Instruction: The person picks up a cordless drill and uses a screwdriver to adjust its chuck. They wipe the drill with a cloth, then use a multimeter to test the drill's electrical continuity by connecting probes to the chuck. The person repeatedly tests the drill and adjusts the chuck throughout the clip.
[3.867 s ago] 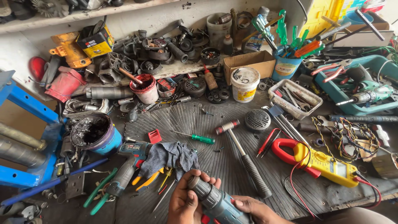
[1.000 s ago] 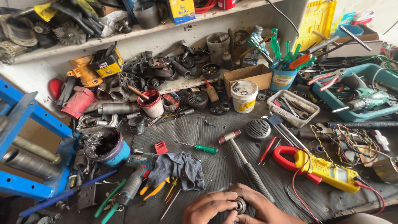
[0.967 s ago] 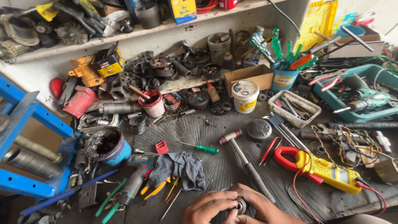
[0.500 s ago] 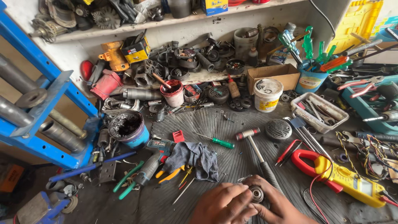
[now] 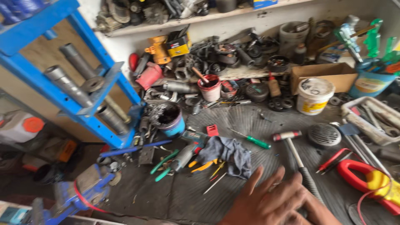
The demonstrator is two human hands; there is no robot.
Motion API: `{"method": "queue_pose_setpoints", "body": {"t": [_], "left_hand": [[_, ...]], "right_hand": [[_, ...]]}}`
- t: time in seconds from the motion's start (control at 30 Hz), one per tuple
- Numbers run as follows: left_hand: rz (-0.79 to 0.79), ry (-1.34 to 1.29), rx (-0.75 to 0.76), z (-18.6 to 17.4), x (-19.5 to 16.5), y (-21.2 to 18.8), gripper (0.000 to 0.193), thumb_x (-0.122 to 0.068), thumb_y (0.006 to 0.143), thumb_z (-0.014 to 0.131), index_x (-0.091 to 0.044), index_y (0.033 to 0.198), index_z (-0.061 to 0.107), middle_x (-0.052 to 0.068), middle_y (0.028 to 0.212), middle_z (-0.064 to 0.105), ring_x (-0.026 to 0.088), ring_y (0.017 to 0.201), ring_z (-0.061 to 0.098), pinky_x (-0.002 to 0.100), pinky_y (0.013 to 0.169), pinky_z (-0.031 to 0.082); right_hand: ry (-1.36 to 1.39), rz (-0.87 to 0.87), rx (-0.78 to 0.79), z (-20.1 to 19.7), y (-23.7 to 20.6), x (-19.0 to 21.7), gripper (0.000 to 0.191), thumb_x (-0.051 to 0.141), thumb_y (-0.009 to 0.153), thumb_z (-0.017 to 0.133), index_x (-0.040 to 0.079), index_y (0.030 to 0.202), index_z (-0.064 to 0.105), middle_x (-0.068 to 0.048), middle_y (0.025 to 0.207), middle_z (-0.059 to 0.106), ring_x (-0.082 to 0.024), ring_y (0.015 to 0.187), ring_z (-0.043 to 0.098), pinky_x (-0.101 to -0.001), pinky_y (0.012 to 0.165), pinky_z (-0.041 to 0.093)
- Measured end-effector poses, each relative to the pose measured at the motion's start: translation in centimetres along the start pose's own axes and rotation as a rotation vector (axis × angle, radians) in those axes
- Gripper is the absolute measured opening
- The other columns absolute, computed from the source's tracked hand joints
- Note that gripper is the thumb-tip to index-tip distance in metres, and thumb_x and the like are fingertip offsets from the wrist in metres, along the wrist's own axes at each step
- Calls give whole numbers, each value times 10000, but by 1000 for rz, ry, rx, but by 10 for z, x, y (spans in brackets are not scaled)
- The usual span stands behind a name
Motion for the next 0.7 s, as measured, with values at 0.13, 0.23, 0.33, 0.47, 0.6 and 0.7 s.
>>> {"method": "queue_pose_setpoints", "body": {"t": [0.13,0.23,0.33,0.47,0.6,0.7], "left_hand": [[-60,-196,-102,-9,11,9,429,-419,1025,578,-213,1400,547,78,1544,537,402,1435,542,707,1184,284],[-162,-560,16,-12,24,14,486,-469,1112,523,-179,1499,482,121,1609,483,432,1500,521,646,1291,333],[-33,-273,-6,-34,26,18,535,-444,974,678,-200,1438,572,217,1603,467,458,1483,464,614,1242,352],[-325,-449,-52,-61,59,19,522,-365,972,713,-204,1442,555,119,1489,605,318,1344,628,465,1104,509],[-772,-463,16,-65,126,0,553,-250,918,704,-220,1446,539,102,1453,617,217,940,775,326,801,627],[-750,-110,134,-50,159,-16,681,-220,823,777,-209,1463,544,138,1369,617,317,832,718,408,682,573]], "right_hand": [[100,48,-159,1,10,10,707,245,897,649,40,1529,410,-136,1525,538,-259,1422,528,-399,1159,389],[38,-45,23,-2,22,27,732,225,888,719,11,1504,388,-162,1490,497,-281,1441,454,-415,1148,333],[-63,-161,44,-11,31,47,657,240,908,718,-8,1451,443,-181,1520,487,-296,1448,428,-424,1149,325],[-76,-98,109,-8,34,67,430,238,934,711,36,1293,590,-125,1310,565,-255,1254,537,-391,1059,430],[16,-4,152,-9,34,84,327,195,932,683,63,1224,619,-89,1192,578,-219,1142,570,-371,998,463],[103,-10,135,-14,38,94,359,173,928,693,61,1244,562,-109,1233,564,-237,1193,543,-386,1029,437]]}}
Point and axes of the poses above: each hand's wrist, its own y-axis towards the middle knuckle, its own z-axis out of the palm, x = y × z, the point moved 5 cm from there along y, towards the middle knuckle
